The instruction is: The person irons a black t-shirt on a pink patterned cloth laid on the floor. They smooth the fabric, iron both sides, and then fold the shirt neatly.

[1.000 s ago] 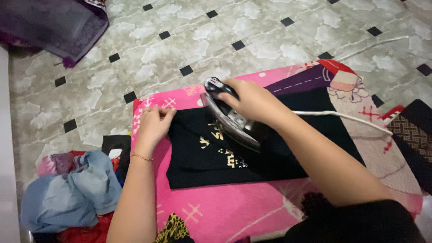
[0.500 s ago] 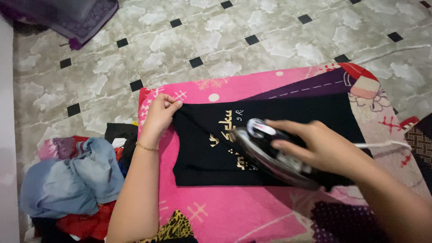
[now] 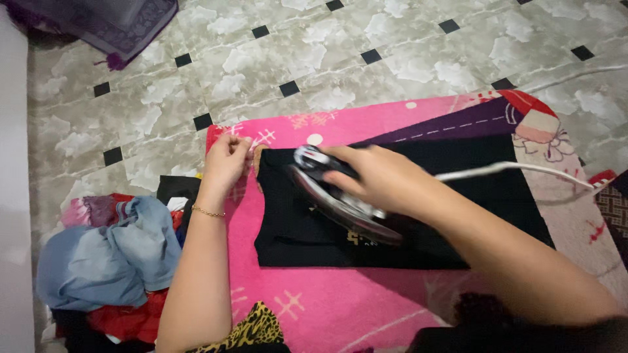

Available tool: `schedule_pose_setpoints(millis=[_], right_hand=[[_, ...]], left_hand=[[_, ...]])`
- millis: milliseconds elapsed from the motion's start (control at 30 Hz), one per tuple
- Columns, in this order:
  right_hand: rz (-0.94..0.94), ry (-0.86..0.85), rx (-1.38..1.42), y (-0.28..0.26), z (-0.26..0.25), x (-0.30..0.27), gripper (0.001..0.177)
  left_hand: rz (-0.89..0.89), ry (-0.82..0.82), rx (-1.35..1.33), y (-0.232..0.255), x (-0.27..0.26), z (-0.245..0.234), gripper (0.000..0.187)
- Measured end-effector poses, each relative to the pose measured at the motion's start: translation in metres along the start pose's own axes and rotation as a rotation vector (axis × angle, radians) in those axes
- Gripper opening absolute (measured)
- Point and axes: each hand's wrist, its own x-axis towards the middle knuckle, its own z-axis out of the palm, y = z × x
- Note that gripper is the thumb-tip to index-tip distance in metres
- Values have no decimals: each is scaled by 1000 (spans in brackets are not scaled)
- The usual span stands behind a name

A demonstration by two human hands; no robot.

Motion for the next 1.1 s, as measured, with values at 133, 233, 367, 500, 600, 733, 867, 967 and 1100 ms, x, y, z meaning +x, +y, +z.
schedule_pose_setpoints(millis=[133,233,367,500,600,733,867,967,1100], right_hand=[[350,-207,67,14,-28,-64,62],[444,-205,86,26,-38,-95,64],[468,-199,97,30,-36,-95,61],[218,-92,85,16,-20,-45,59],[-190,157,101,3,1,12,47],[-206,187,152,-4,25,73,51],[-244,194,137,-2,25,67,52],[-103,53,53,6,8,22,54],[174,-261,33,36,-26,-51,67]], left_hand=[[84,-31,18,-4,2,1,30],[16,-103,-121,-5,5,-2,29],[-78,-140,-237,-4,7,-3,26],[-78,-109,-274,-3,5,-1,24],[-72,-70,-280,-2,3,-3,21],[-72,-31,-242,0,2,-3,20],[-20,10,-118,2,-1,-1,21],[-16,5,-170,1,-1,0,19],[37,-4,-115,-2,2,0,20]])
